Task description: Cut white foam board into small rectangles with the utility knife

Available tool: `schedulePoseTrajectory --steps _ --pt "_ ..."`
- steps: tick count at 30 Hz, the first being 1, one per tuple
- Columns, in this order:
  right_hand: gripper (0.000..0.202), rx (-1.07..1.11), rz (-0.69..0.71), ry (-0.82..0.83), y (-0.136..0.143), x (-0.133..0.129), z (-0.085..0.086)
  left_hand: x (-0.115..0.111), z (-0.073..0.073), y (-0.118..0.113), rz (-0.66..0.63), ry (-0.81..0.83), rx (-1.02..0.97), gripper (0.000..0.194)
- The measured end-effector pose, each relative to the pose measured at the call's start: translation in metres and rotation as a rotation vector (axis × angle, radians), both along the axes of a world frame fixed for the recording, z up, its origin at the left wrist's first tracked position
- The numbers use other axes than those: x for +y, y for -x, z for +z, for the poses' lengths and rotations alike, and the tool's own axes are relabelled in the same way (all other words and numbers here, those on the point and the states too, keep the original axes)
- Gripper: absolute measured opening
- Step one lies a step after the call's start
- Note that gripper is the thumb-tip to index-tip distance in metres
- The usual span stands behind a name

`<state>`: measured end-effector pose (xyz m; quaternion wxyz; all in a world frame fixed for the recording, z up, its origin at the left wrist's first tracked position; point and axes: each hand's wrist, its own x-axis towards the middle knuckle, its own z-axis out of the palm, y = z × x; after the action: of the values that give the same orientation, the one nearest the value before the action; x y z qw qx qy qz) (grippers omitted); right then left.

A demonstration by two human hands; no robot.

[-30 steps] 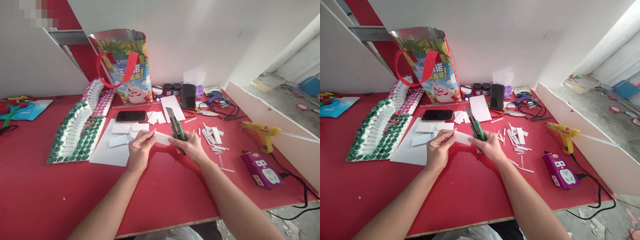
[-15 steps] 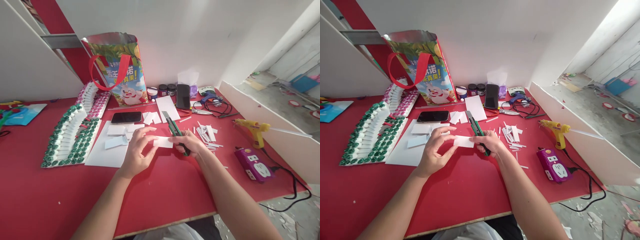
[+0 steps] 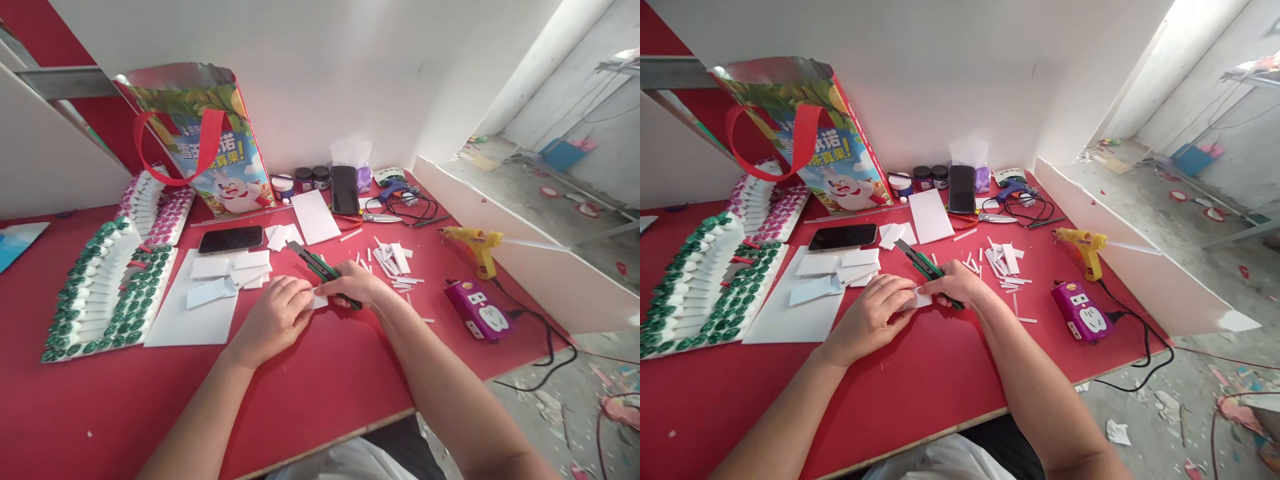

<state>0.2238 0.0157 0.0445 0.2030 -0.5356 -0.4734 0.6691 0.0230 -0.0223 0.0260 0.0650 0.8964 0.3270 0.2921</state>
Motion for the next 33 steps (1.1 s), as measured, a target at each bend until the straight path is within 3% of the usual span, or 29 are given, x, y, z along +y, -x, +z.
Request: schedulePoseTrajectory --steps 9,17,23,26,33 --pt "0.029 -0.012 0.004 -0.016 0.0 0.001 -0.003 -0.001 -0.008 -0.004 0.027 -0.074 0.053 0.016" --pt "0.036 -0.109 -0.01 -0.104 -0.001 -0.002 0.003 0.001 -0.016 0.0 0.073 0.102 0.016 0.019" --pt "0.012 -0.287 -0.12 -0.295 -0.012 -0.012 0.015 0.003 -0.019 -0.002 0.194 0.222 0.014 0.012" --pt "0.026 -0.439 -0.051 -0.374 -0.015 -0.026 0.026 0.001 -0.02 -0.004 0.215 0.198 0.011 0.011" --pt "0.061 -0.896 0.365 -0.449 -0.007 -0.057 0.047 -0.001 -0.021 -0.009 0.219 0.075 0.087 0.019"
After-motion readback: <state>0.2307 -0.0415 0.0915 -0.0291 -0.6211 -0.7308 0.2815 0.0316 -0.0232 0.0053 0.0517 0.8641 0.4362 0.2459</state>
